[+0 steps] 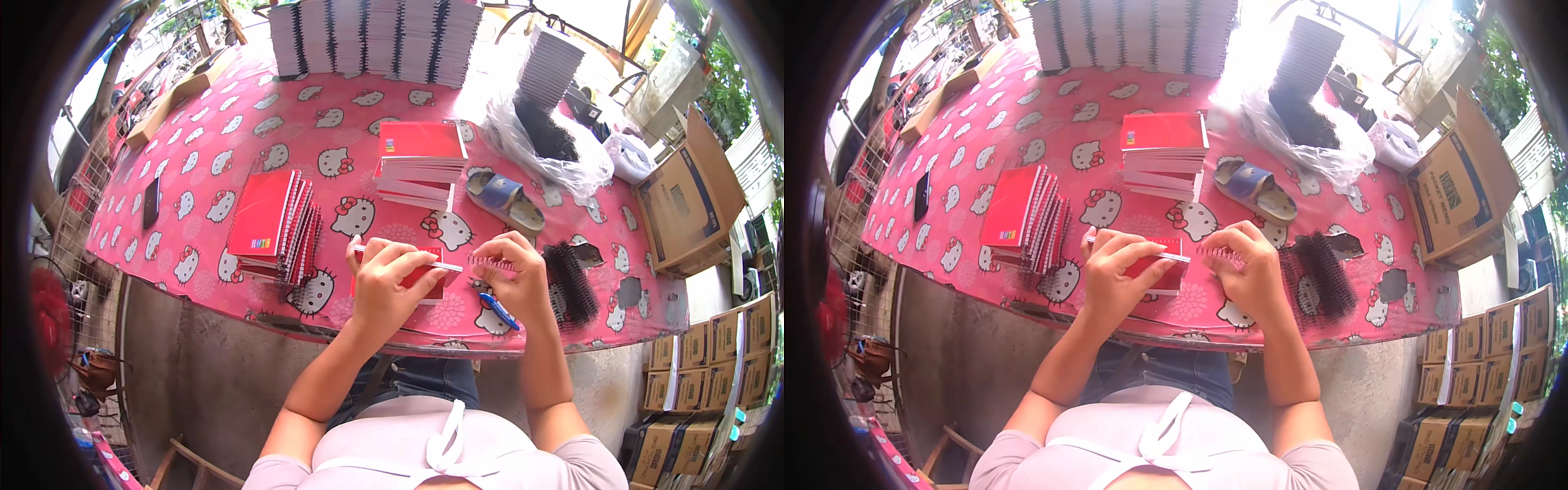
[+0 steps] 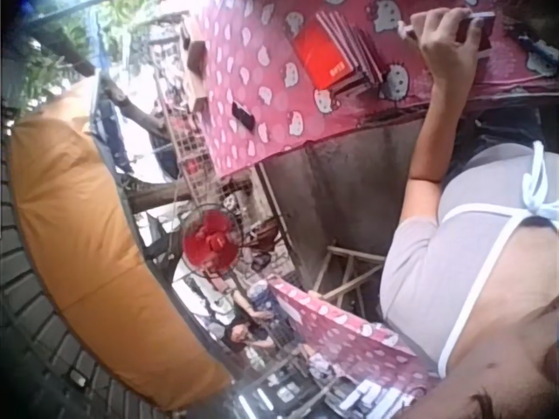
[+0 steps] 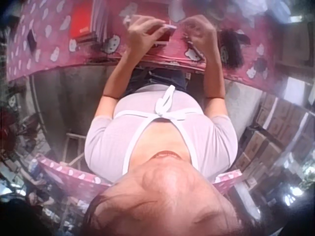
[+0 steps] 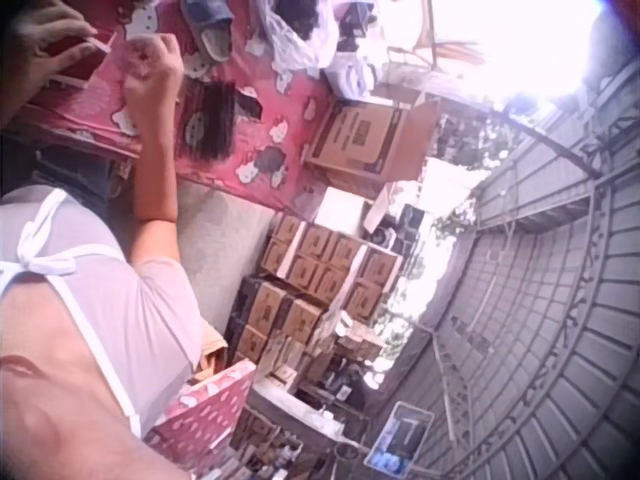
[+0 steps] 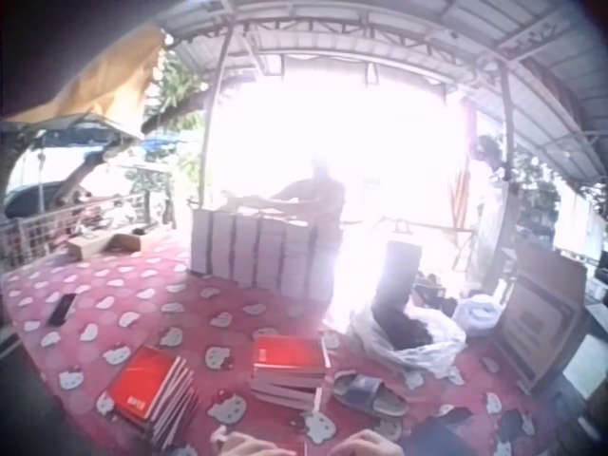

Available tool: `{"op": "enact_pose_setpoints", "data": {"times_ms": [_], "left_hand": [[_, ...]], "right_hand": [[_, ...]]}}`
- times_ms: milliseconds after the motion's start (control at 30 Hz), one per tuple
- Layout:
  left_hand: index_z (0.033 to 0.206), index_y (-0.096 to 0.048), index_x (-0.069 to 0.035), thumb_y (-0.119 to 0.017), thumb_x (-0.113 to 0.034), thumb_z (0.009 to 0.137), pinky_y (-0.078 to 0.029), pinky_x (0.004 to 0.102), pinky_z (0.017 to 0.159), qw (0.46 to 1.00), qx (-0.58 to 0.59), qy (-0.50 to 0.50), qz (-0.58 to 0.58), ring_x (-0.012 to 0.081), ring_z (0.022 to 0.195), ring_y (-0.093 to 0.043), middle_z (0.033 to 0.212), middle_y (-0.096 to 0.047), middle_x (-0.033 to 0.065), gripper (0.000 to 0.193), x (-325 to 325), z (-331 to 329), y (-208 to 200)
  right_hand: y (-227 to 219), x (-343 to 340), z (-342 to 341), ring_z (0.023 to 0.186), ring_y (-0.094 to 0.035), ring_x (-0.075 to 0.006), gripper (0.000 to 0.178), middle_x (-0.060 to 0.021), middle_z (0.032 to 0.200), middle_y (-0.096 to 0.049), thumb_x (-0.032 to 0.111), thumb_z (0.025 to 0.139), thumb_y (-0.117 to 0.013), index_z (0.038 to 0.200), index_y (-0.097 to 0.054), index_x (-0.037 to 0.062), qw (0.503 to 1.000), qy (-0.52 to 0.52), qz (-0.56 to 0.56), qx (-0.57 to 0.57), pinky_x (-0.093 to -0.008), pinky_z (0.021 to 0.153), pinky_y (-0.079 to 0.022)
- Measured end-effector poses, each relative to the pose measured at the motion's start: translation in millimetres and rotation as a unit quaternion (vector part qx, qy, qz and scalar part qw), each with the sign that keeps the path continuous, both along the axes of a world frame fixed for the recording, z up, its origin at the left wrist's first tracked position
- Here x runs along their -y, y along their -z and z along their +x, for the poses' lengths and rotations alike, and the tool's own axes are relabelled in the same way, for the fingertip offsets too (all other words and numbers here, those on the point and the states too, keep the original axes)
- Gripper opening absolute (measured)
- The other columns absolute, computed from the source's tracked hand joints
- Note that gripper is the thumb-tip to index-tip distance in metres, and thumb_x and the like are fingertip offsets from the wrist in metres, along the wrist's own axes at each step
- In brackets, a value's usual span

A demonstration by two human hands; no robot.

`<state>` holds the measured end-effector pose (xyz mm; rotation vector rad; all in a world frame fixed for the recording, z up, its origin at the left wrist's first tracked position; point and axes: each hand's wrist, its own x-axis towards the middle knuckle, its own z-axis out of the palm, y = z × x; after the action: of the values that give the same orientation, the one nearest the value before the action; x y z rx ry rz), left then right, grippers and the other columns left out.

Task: The person prepares notebooks by applying tape to the spiral bindings and trimming the excess tape with scissors. The person then stacks the finished notebooks together.

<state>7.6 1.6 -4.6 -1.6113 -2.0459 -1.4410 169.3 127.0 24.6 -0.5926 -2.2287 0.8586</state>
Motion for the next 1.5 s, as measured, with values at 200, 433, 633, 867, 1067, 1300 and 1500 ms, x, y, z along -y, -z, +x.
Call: {"op": "enact_pose_setpoints", "data": {"times_ms": [200, 433, 633, 867, 1067, 1300, 1500], "left_hand": [[0.084, -0.075, -0.014, -0.083, -0.023, 0.068, -0.030, 0.0371, 0.091, 1.000, 0.002, -0.013, 0.004, 0.0149, 0.084, -0.056, 0.081, -0.066, -0.0026, 0.020, 2, 0, 3], [0.087, -0.075, -0.014, -0.083, -0.020, 0.067, -0.032, 0.0364, 0.089, 1.000, -0.012, -0.013, 0.002, 0.0158, 0.085, -0.056, 0.083, -0.066, -0.0015, 0.023, 2, 2, 2], [0.087, -0.074, -0.012, -0.083, -0.015, 0.065, -0.038, 0.0333, 0.084, 1.000, 0.019, -0.005, 0.013, 0.0171, 0.085, -0.056, 0.084, -0.067, -0.0006, 0.024, 2, 2, 6], [0.087, -0.074, -0.016, -0.082, -0.020, 0.068, -0.032, 0.0387, 0.091, 1.000, -0.008, -0.009, 0.007, 0.0152, 0.086, -0.056, 0.085, -0.067, -0.0032, 0.021, 5, 0, 4], [0.086, -0.071, -0.017, -0.082, -0.030, 0.067, -0.025, 0.0454, 0.098, 1.000, 0.015, 0.007, 0.004, 0.0154, 0.089, -0.056, 0.087, -0.067, -0.0050, 0.026, -2, -3, 7], [0.082, -0.065, -0.014, -0.085, -0.031, 0.062, -0.028, 0.0440, 0.097, 1.000, 0.006, 0.009, -0.015, 0.0169, 0.088, -0.058, 0.081, -0.066, -0.0042, 0.033, -4, -6, 11], [0.088, -0.064, -0.014, -0.084, -0.031, 0.064, -0.028, 0.0425, 0.095, 0.997, 0.060, 0.033, -0.032, 0.0175, 0.090, -0.058, 0.086, -0.066, -0.0031, 0.035, -2, -6, 5]], "right_hand": [[-1, -3, 0, 0.075, -0.064, -0.0182, 0.014, -0.0092, 0.086, -0.065, 0.006, 0.083, -0.068, 0.096, -0.066, 0.0031, 0.972, -0.089, -0.201, 0.087, -0.0294, 0.068, -0.049], [8, 10, -9, 0.070, -0.062, -0.0307, 0.016, -0.0099, 0.083, -0.061, 0.017, 0.085, -0.069, 0.096, -0.062, 0.0065, 0.993, -0.043, 0.104, 0.037, -0.0390, 0.058, -0.049], [-2, 17, -15, 0.070, -0.062, -0.0307, 0.012, -0.0122, 0.079, -0.058, 0.012, 0.085, -0.067, 0.090, -0.060, 0.0025, 0.990, -0.039, 0.123, 0.058, -0.0383, 0.060, -0.049], [11, -56, -8, 0.092, -0.064, -0.0334, 0.026, -0.0140, 0.100, -0.064, 0.019, 0.084, -0.068, 0.106, -0.062, 0.0062, 0.983, 0.057, 0.129, 0.121, -0.0432, 0.080, -0.051], [50, -126, -6, 0.098, -0.064, -0.0304, 0.041, -0.0143, 0.096, -0.068, 0.018, 0.072, -0.074, 0.108, -0.061, 0.0030, 0.903, 0.209, 0.136, 0.350, -0.0424, 0.086, -0.050], [36, -81, -2, 0.078, -0.061, -0.0157, 0.024, -0.0086, 0.085, -0.066, 0.006, 0.076, -0.068, 0.098, -0.061, 0.0002, 0.919, -0.275, -0.256, -0.117, -0.0306, 0.071, -0.050], [27, -66, -4, 0.077, -0.058, -0.0123, 0.027, -0.0052, 0.085, -0.065, 0.005, 0.072, -0.073, 0.096, -0.061, 0.0008, 0.891, -0.262, -0.350, -0.122, -0.0279, 0.072, -0.049]]}}
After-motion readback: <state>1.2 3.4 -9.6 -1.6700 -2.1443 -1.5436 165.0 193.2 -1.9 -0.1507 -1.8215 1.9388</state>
